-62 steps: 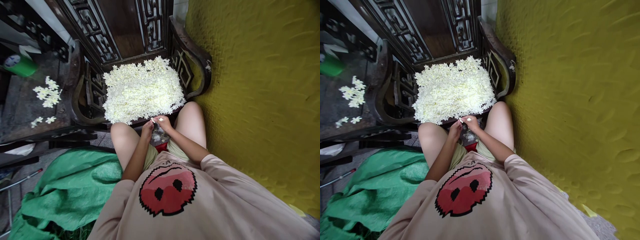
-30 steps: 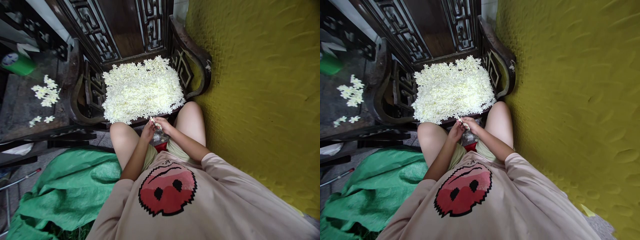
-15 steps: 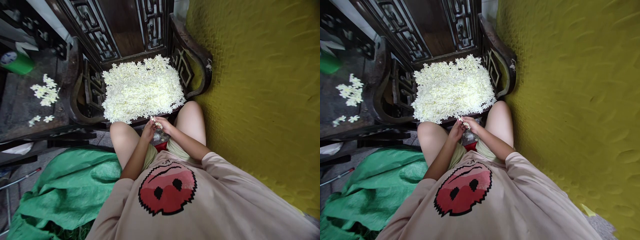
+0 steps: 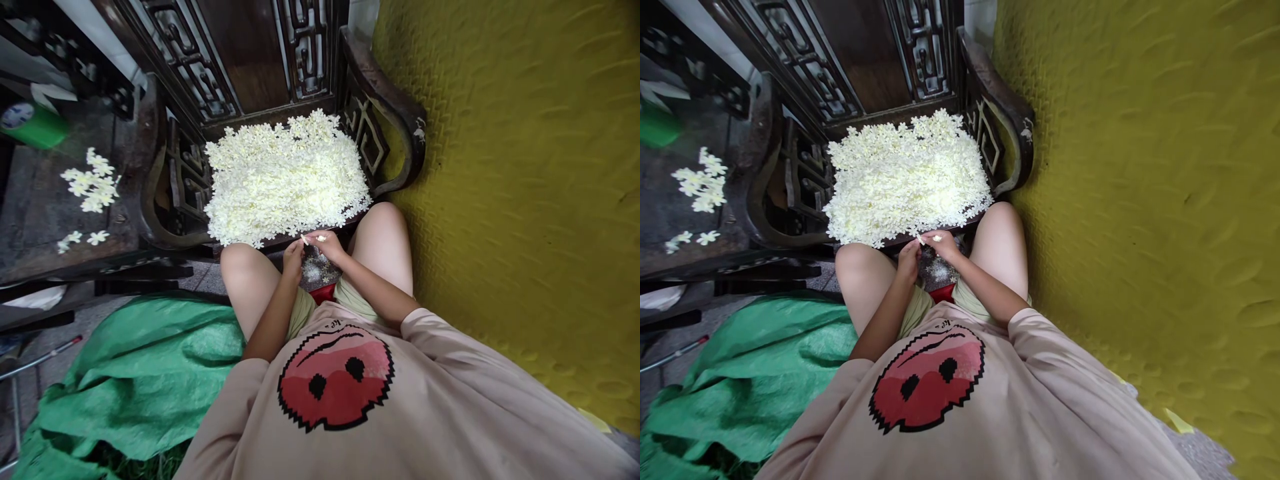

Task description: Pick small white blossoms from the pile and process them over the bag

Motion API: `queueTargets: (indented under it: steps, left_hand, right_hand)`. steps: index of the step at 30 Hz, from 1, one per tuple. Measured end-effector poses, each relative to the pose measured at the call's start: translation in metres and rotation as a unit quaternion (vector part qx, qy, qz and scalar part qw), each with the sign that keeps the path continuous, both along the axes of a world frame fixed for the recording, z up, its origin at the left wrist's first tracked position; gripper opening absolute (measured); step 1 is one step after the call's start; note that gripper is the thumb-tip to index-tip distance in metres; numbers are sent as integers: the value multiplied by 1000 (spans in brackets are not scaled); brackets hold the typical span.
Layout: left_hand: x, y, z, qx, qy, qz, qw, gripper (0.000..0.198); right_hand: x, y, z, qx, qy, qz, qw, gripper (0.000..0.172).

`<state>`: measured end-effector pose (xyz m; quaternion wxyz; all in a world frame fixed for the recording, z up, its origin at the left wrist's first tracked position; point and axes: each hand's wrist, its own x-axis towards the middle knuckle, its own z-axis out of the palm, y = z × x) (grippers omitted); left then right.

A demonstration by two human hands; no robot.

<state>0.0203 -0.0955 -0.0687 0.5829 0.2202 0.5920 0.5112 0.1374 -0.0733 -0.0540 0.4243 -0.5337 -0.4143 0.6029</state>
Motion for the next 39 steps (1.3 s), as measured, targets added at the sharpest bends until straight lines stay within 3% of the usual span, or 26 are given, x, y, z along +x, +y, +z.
queueTargets:
  steps: [6,10,15,21,25,31,39]
  left_hand:
    - [1,1,-2,-12,5,6,1000,22]
    - [1,1,-7,-4,9,-3,1000,26]
    - [2,0,-6,4,8,-30,1000,31]
    - [3,-1,11,57,95,-48,993,17]
    - [4,-2,10,87,131,-46,987,16]
    - [-1,0,6,42,186,33,981,14]
    - [2,1,6,35,188,-2,982,12]
  right_hand:
    - [2,0,2,104,-113,14,988,18]
    - [1,-1,-2,122,-136,8,983,15]
    - [0,-2,-3,65,-90,-11,994,16]
    - [-3,-5,-7,-68,-6,-62,996,22]
    - [-2,-4,-9,-116,20,-62,991,20]
    - [-5,-4,-8,42,-71,-30,996,25]
    - [-5,-8,-5,118,-171,11,978,16]
